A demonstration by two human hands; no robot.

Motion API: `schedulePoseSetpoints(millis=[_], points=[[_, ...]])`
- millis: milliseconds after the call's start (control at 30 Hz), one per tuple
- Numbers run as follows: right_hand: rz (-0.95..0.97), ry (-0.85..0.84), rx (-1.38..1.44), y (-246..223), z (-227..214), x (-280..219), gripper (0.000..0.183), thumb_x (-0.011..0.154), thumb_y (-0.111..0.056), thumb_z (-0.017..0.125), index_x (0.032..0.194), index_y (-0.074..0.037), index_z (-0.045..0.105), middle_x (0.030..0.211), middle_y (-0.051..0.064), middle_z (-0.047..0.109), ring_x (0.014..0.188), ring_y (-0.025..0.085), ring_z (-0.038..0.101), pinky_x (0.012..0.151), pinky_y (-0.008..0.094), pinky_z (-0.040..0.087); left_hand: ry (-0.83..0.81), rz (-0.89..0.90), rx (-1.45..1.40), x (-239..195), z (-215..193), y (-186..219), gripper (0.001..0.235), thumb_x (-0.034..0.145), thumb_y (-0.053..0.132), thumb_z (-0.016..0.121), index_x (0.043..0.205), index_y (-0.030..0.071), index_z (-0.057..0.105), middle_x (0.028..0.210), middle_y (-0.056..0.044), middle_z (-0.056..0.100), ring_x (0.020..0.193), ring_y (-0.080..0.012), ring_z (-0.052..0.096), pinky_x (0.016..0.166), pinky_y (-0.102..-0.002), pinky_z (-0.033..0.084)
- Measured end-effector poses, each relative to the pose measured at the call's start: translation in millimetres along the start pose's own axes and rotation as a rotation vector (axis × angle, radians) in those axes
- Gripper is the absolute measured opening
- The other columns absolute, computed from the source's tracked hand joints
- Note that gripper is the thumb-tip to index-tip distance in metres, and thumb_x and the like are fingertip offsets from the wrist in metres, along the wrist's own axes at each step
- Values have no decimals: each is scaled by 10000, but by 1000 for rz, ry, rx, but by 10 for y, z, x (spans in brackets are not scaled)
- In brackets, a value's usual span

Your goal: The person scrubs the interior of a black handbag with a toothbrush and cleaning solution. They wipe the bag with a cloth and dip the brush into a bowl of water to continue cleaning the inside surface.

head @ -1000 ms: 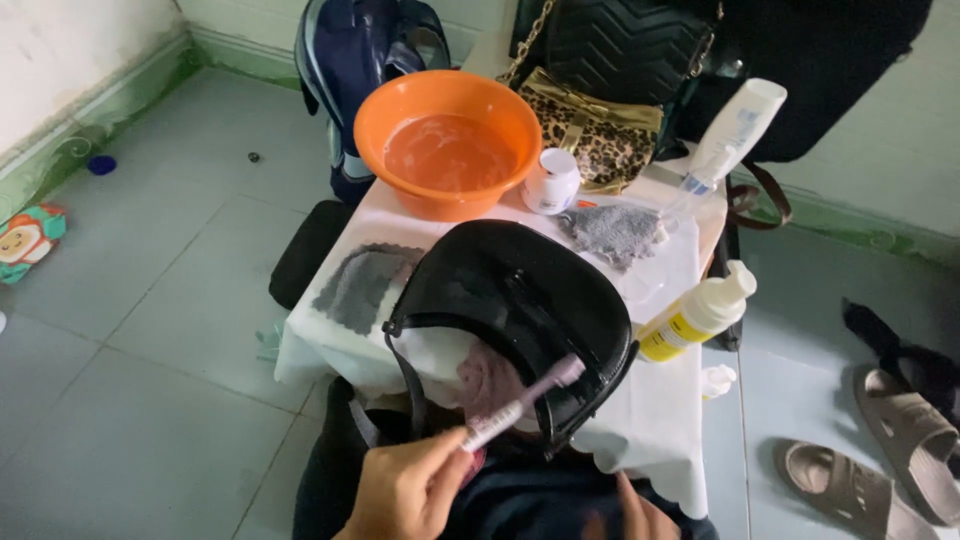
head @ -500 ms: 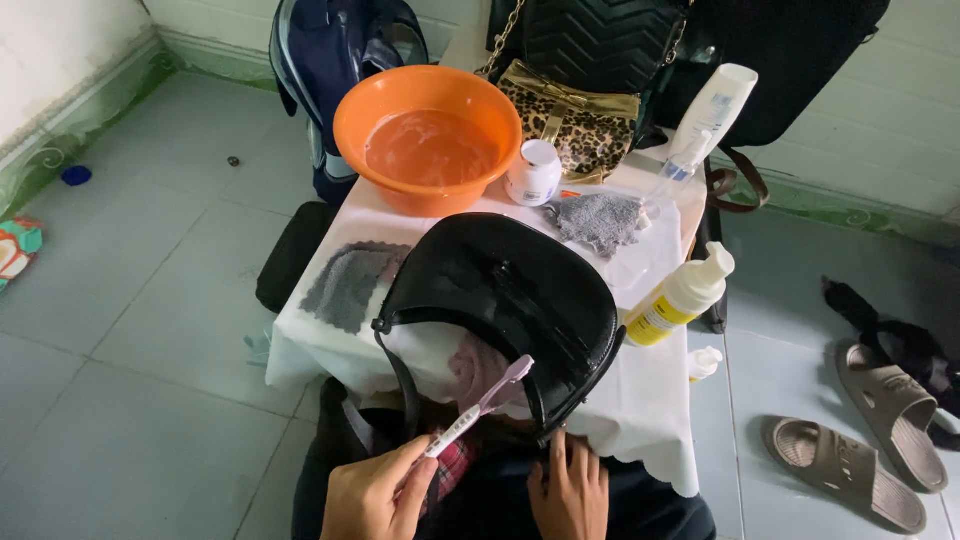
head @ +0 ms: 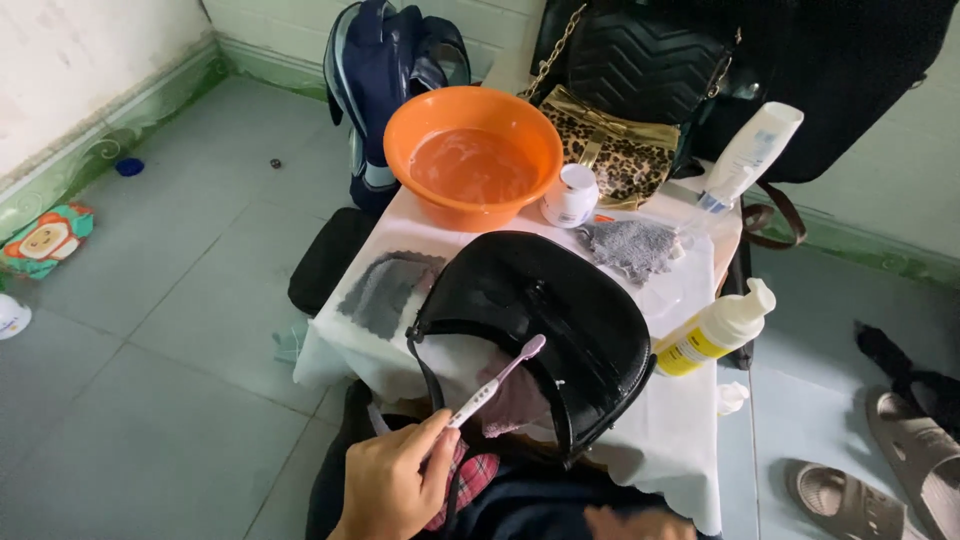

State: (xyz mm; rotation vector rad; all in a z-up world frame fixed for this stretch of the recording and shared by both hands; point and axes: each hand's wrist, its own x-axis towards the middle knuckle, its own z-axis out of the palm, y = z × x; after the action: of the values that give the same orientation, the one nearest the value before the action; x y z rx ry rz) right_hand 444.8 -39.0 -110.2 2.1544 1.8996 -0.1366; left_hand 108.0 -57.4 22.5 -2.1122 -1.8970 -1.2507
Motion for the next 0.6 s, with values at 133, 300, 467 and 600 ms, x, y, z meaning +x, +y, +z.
schedulePoseSetpoints(millis=[133,300,467,600], points=[[-305,710,639,-306,-1473,-184,142,808,-261,819,823,-120,831,755,17,753,735,171,669,783,340,527,19,-62,-56,-95,-19,9,216,936,271,647,1025,110,761,583,33,688,393,-106,565,365,-286,445],[-427,993,706,-615,-1992,32,252,733,-132,928,662,-45,703,624,36,630,661,163,536,662,312,472,-67,-172,6,-233,-28,-100,226,929,338,631,1016,179,766,573,31,677,406,-141,591,397,-327,467],[-328,882,635,-544,-1969,404,152,852,-250,854,858,-99,843,809,47,748,798,182,591,719,363,474,-9,-190,-72,-245,-52,-109,277,944,342,616,1044,144,781,560,4,663,381,-148,547,386,-332,448],[-408,715,385,-489,-1977,497,479,914,-353,702,1375,-222,694,896,56,491,860,247,499,612,417,492,-31,1,-156,-152,-77,-38,219,922,292,694,1038,124,774,617,-23,711,417,-146,610,429,-331,526]])
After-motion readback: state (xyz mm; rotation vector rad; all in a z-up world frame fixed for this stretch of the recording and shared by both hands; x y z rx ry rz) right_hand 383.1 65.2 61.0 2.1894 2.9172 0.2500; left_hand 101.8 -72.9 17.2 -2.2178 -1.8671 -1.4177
